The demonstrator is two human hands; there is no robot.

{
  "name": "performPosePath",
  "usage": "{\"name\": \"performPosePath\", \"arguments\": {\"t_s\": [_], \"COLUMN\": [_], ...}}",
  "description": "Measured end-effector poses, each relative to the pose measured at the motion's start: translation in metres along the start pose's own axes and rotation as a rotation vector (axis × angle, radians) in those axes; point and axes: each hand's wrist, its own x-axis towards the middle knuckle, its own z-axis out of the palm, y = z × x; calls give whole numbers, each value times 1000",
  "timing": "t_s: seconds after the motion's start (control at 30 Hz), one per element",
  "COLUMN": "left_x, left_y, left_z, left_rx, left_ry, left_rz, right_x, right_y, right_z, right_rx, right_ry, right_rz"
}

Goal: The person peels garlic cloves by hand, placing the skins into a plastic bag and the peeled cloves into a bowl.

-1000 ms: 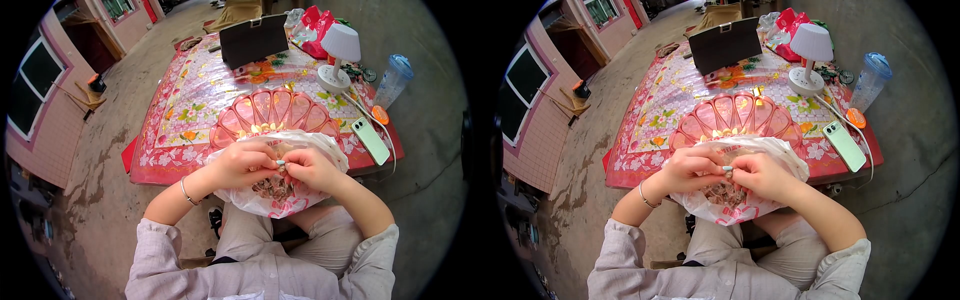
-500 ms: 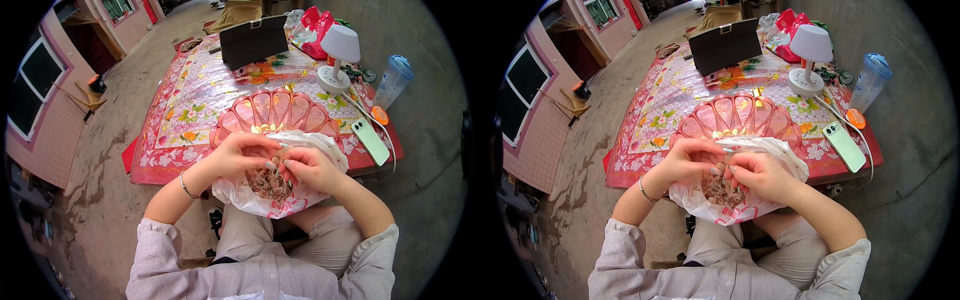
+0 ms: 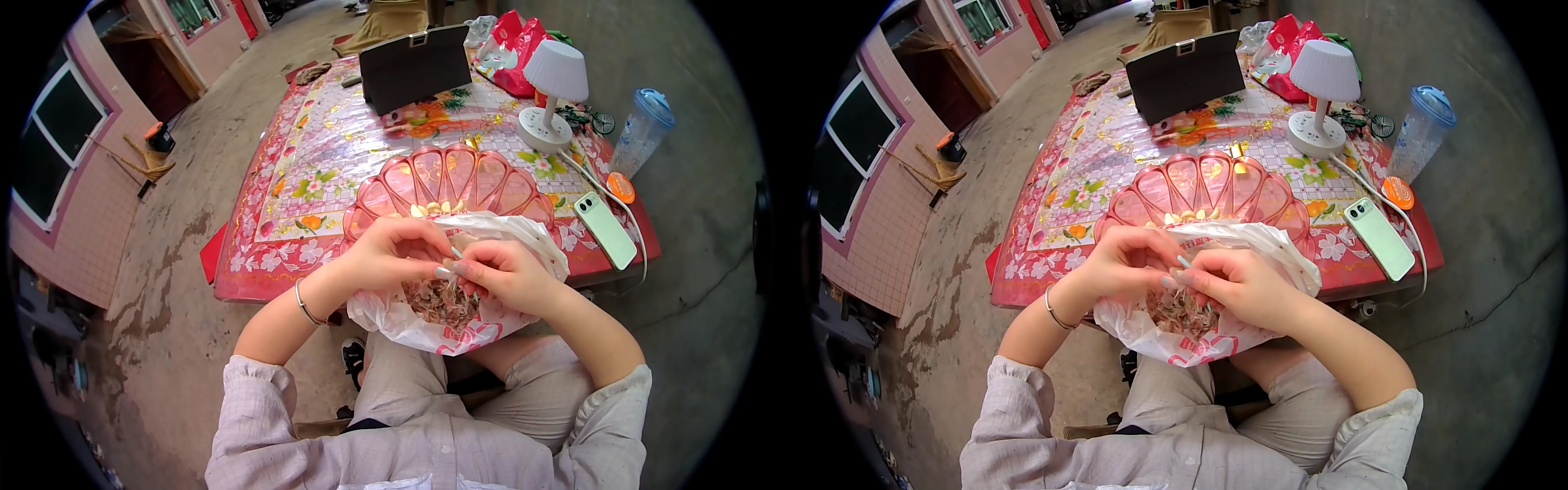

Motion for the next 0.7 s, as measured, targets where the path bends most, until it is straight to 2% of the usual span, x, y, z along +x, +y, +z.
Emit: {"name": "performPosePath", "arguments": {"t_s": [0.27, 0.47, 0.57, 0.63, 0.7], "left_x": [-2, -2, -1, -1, -1], "left_y": [1, -3, -3, -2, 2], "left_z": [-7, -10, -11, -9, -5], "left_rx": [-206, -188, -174, -141, -133], "left_ry": [124, 81, 59, 64, 135], "left_rz": [1, 87, 111, 120, 72], "right_x": [-2, -3, -1, 1, 1], "right_y": [5, -3, 1, 3, 6], "right_z": [-2, 0, 1, 1, 1], "right_rx": [155, -144, -146, -246, -210], "right_ry": [0, 103, 150, 166, 166], "right_rz": [-80, 63, 24, -136, -144]}}
